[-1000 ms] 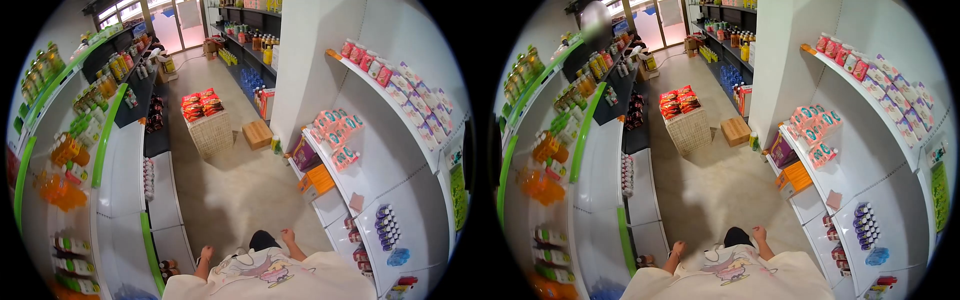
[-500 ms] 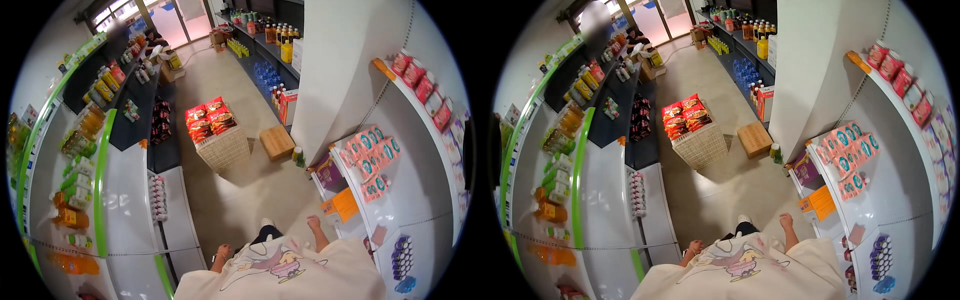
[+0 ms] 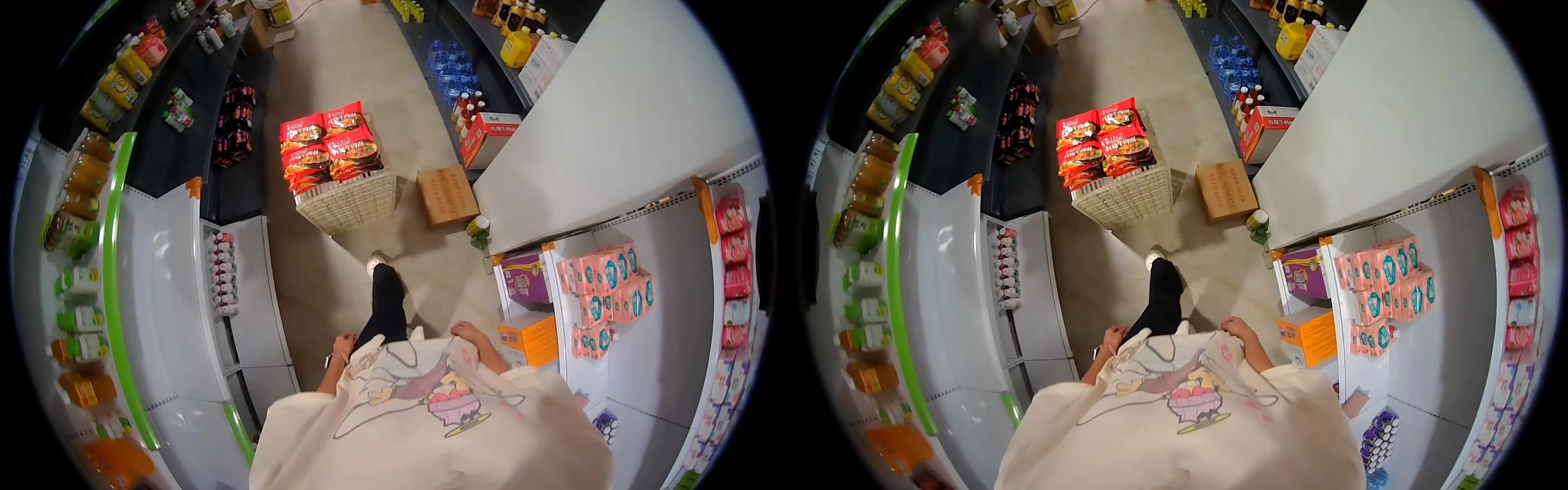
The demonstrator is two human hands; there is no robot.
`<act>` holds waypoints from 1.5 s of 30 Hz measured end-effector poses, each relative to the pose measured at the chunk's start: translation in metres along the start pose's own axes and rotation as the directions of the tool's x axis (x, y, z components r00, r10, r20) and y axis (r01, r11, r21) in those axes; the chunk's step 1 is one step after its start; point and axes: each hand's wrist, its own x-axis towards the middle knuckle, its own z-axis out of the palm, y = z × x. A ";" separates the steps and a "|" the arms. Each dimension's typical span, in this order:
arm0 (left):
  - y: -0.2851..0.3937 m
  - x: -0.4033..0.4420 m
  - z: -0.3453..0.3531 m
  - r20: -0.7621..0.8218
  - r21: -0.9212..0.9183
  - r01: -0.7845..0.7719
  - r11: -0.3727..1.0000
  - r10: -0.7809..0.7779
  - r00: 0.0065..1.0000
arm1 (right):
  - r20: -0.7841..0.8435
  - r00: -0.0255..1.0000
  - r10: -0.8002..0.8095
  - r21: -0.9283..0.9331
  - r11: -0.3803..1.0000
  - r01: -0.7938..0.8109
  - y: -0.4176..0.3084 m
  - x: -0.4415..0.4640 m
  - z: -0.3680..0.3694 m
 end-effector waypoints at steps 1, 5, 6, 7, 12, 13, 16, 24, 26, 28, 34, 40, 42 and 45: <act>0.014 0.022 -0.009 0.019 -0.015 0.046 0.999 -0.046 0.999 | 0.097 0.994 0.043 -0.096 0.995 -0.034 -0.005 0.017 -0.016; 0.073 0.083 -0.045 0.031 -0.084 0.029 0.996 -0.027 0.999 | -0.251 0.968 0.033 -0.097 0.993 -0.059 -0.045 0.047 -0.074; 0.097 0.097 -0.059 0.024 -0.105 0.011 0.994 -0.008 1.000 | -0.268 0.961 0.074 -0.025 0.996 -0.084 -0.078 0.047 -0.092; 0.111 0.122 -0.065 0.017 -0.127 -0.006 0.992 0.008 1.000 | -0.282 0.952 0.117 0.046 0.993 -0.108 -0.101 0.061 -0.111; 0.178 0.216 -0.095 -0.101 -0.204 -0.144 0.968 0.125 0.987 | -0.211 0.873 -0.439 -0.421 0.847 0.324 -0.187 0.182 -0.163; 0.187 0.234 -0.099 -0.112 -0.248 -0.158 0.956 0.133 0.985 | -0.260 0.857 -0.445 -0.341 0.873 0.349 -0.247 0.168 -0.158; 0.248 0.226 -0.127 -0.126 -0.206 -0.158 0.966 0.134 0.983 | -0.237 0.916 -0.324 -0.001 0.943 0.334 -0.350 0.176 -0.143; 0.344 0.277 -0.145 -0.078 -0.365 -0.183 0.913 0.166 0.983 | -0.194 0.887 -0.420 0.076 0.895 0.440 -0.469 0.231 -0.109; 0.357 0.276 -0.140 -0.089 -0.421 -0.148 0.895 0.122 0.989 | -0.214 0.881 -0.423 0.052 0.895 0.442 -0.492 0.235 -0.115; 0.374 0.290 -0.143 -0.145 -0.488 -0.155 0.859 0.096 0.985 | -0.274 0.839 -0.470 -0.036 0.877 0.479 -0.500 0.274 -0.122; 0.395 0.322 -0.122 -0.325 -0.445 -0.149 0.883 -0.004 0.946 | -0.172 0.918 -0.357 -0.204 0.925 0.321 -0.552 0.335 -0.138; 0.464 0.297 -0.115 -0.288 -0.599 -0.157 0.785 -0.028 0.957 | 0.336 0.766 -0.548 -0.323 0.697 0.640 -0.600 0.291 -0.148; 0.474 0.285 -0.100 -0.300 -0.731 -0.205 0.650 -0.037 0.953 | 0.292 0.649 -0.702 -0.198 0.620 0.759 -0.602 0.270 -0.150; 0.473 0.266 -0.079 -0.283 -0.841 -0.195 0.504 -0.103 0.954 | 0.330 0.614 -0.717 -0.088 0.624 0.777 -0.644 0.210 -0.161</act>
